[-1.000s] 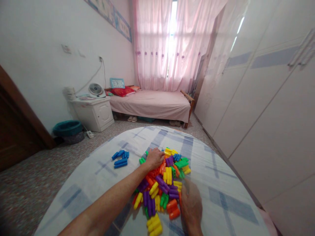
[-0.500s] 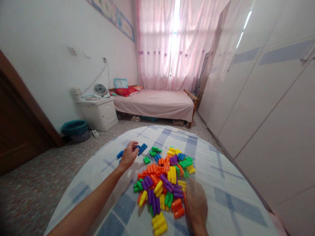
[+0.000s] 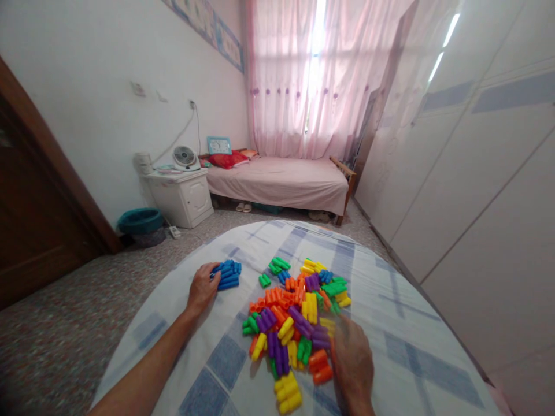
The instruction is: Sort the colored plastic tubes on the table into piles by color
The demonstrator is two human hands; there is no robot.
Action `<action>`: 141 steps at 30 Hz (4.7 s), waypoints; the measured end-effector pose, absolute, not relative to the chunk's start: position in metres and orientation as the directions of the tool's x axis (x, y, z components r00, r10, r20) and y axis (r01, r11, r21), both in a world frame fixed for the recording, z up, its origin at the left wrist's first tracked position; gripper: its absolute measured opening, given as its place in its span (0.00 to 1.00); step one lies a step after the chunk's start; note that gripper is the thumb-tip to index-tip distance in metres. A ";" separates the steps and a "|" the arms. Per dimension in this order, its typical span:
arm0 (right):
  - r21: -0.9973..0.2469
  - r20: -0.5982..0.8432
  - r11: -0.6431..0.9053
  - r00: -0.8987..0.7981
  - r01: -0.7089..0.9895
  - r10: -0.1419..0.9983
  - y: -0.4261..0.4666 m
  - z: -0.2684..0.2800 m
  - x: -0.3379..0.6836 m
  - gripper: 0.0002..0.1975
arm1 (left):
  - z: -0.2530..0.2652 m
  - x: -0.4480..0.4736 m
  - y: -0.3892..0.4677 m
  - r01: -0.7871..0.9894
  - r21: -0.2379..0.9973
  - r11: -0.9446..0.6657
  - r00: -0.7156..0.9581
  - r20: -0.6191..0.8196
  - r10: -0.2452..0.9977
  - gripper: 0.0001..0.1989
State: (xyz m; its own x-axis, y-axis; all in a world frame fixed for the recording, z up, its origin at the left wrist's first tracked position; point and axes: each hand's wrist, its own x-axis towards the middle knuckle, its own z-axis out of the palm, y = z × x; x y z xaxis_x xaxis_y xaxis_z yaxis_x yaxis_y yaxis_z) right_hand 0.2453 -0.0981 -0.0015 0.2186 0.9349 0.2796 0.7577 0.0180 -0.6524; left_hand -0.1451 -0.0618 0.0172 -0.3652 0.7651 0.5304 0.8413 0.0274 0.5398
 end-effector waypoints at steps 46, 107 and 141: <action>-0.656 0.283 0.016 0.225 0.755 0.932 -0.096 -0.002 0.244 0.22 | 0.037 -0.061 -0.047 0.783 0.546 -0.298 0.125 0.331 0.935 0.18; -0.683 0.290 0.039 0.222 0.729 0.931 -0.097 -0.011 0.247 0.22 | 0.035 -0.103 0.052 0.924 0.369 0.100 -0.221 0.301 0.928 0.15; -0.684 0.272 0.023 0.226 0.729 0.935 -0.099 -0.005 0.243 0.19 | 0.058 -0.090 0.066 0.944 0.328 -0.028 -0.091 0.342 0.935 0.10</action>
State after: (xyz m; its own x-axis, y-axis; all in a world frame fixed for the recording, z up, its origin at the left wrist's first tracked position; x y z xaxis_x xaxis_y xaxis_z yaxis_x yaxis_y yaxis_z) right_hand 0.2428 -0.0989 -0.0046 0.2257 0.9355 0.2720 0.7295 0.0227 -0.6836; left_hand -0.0898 0.0661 0.0576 -0.0910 0.9354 0.3417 0.9444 -0.0278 0.3275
